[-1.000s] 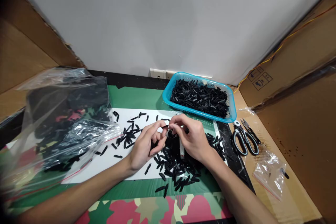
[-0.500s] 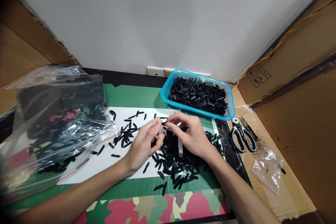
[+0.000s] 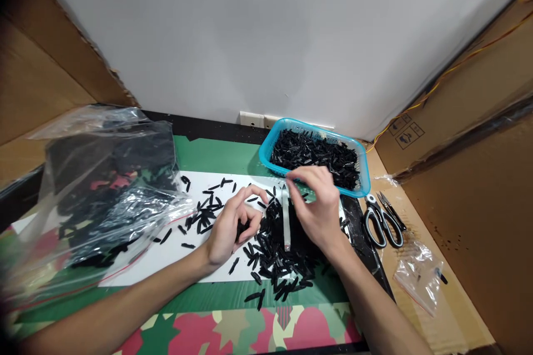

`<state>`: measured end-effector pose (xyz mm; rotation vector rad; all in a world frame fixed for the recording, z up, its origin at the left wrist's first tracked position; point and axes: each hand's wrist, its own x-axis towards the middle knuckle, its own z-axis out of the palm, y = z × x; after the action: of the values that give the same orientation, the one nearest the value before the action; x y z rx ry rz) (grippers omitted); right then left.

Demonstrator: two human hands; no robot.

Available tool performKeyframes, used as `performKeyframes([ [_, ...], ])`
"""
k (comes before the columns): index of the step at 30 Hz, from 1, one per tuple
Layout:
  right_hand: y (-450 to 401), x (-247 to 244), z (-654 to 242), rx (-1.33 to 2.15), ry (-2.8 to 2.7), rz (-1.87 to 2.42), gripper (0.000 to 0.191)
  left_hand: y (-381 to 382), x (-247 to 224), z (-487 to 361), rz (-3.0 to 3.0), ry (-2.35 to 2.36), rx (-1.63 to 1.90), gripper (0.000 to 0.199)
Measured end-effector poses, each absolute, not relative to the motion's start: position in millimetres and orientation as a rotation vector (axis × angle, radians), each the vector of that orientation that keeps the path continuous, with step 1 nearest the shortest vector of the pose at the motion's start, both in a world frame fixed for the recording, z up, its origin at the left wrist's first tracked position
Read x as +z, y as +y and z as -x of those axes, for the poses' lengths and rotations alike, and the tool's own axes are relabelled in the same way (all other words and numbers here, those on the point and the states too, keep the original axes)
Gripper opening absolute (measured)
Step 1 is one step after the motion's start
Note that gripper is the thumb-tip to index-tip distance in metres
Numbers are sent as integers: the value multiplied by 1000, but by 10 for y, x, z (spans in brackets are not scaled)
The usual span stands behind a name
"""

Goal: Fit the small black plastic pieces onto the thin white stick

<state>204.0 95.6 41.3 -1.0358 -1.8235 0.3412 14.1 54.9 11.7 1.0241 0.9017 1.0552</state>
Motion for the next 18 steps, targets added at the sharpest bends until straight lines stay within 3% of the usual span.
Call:
performKeyframes([
  [7, 755, 314, -1799, 988, -2097, 716, 6, 519, 73, -167, -952, 963, 1038, 54],
  [18, 780, 306, -1822, 1054, -2037, 745, 9, 546, 80, -170, -922, 905, 1073, 49],
])
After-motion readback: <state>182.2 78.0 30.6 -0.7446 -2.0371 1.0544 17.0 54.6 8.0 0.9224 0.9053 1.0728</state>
